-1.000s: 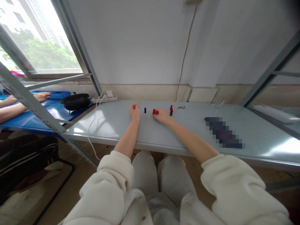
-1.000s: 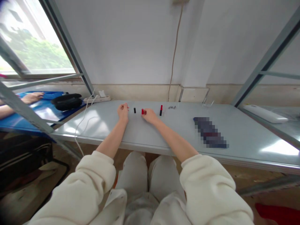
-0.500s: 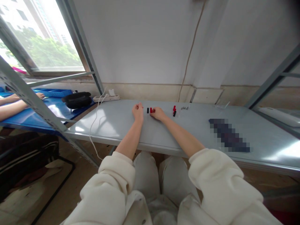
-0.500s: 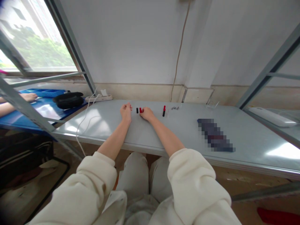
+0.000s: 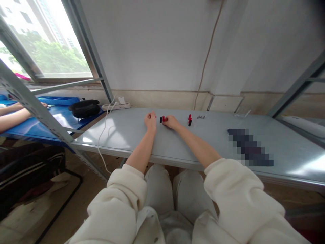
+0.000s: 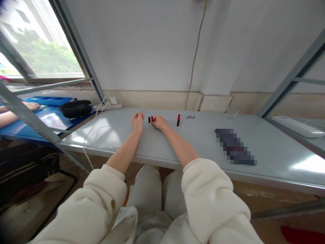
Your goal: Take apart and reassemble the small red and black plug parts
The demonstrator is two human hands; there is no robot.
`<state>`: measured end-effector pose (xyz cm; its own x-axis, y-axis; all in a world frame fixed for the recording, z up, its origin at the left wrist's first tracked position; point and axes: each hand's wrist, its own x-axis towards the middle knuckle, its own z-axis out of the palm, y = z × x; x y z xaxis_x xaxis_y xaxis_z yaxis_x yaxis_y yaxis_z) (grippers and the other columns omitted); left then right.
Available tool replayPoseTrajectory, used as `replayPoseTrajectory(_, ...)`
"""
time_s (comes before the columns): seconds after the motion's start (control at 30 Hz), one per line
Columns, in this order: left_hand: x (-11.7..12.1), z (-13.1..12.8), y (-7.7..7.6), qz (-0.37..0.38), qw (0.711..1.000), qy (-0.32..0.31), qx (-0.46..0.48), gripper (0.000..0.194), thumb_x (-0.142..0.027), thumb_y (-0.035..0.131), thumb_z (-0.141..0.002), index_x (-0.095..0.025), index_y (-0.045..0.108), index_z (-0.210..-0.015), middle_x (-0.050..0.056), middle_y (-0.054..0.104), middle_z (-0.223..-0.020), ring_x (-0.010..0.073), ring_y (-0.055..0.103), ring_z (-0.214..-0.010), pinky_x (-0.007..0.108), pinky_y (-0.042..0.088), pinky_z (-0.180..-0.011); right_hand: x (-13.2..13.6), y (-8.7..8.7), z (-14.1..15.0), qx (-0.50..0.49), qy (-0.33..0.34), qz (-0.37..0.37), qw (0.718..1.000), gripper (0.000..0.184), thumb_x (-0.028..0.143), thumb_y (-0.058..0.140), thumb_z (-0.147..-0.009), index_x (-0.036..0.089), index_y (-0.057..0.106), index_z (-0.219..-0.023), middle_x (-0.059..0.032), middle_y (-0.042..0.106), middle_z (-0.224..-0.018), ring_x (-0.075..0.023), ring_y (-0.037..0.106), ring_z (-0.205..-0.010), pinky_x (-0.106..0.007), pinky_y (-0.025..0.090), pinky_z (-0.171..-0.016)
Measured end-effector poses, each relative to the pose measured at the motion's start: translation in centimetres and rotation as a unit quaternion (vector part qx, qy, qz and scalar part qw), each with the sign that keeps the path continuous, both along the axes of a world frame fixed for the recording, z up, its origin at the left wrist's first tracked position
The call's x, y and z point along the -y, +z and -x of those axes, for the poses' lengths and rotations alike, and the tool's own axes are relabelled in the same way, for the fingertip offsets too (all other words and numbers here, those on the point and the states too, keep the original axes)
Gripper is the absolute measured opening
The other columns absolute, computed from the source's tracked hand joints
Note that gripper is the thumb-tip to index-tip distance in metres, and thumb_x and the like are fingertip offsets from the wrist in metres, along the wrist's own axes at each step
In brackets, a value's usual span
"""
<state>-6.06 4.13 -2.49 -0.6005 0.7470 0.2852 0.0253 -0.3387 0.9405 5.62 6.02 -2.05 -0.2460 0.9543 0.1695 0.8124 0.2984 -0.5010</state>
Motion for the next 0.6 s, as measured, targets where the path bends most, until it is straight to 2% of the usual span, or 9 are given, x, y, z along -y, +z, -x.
replayPoseTrajectory(0.27, 0.1, -0.1, 0.0, 0.001, 1.0, 0.002, -0.009, 0.025, -0.035, 0.047, -0.077, -0.017, 0.05, -0.061, -0.001, 0.052, -0.058, 0.0088, 0.049, -0.054, 0.023, 0.039, -0.057, -0.2, 0.0, -0.2, 0.004, 0.003, 0.005, 1.0, 0.01, 0.025, 0.062, -0.069, 0.016, 0.061, -0.074, -0.006, 0.064, -0.078, -0.0147, 0.057, -0.071, -0.023, 0.038, -0.061)
replayPoseTrajectory(0.43, 0.3, 0.0, 0.4, -0.001, 1.0, -0.002, 0.016, 0.024, -0.033, 0.047, -0.077, -0.016, 0.049, -0.06, -0.001, 0.051, -0.056, 0.0084, 0.047, -0.051, 0.023, 0.038, -0.056, 0.5, 1.0, -0.5, 0.029, 0.002, 0.023, 0.999, 0.02, 0.028, 0.066, -0.066, 0.015, 0.062, -0.08, -0.0087, 0.064, -0.083, -0.0163, 0.057, -0.073, -0.025, 0.039, -0.062)
replayPoseTrajectory(0.53, 0.8, 0.1, 0.8, -0.007, 1.0, 0.007, 0.008, 0.024, -0.033, 0.045, -0.078, -0.017, 0.048, -0.06, -0.001, 0.051, -0.056, 0.0089, 0.047, -0.052, 0.023, 0.039, -0.056, 1.8, 2.1, -1.3, 0.021, 0.007, -0.024, 0.999, 0.023, 0.027, 0.064, -0.067, 0.015, 0.06, -0.086, -0.0094, 0.063, -0.086, -0.0161, 0.057, -0.075, -0.025, 0.04, -0.066)
replayPoseTrajectory(0.6, 1.6, 0.0, 1.1, -0.027, 0.998, 0.024, -0.046, 0.025, -0.034, 0.045, -0.079, -0.017, 0.049, -0.062, 0.0, 0.052, -0.058, 0.0098, 0.049, -0.055, 0.024, 0.04, -0.059, 3.1, 3.0, -2.6, -0.024, 0.023, -0.087, 0.996, 0.018, 0.026, 0.059, -0.072, 0.015, 0.059, -0.087, -0.0076, 0.063, -0.082, -0.0146, 0.056, -0.074, -0.025, 0.039, -0.068)
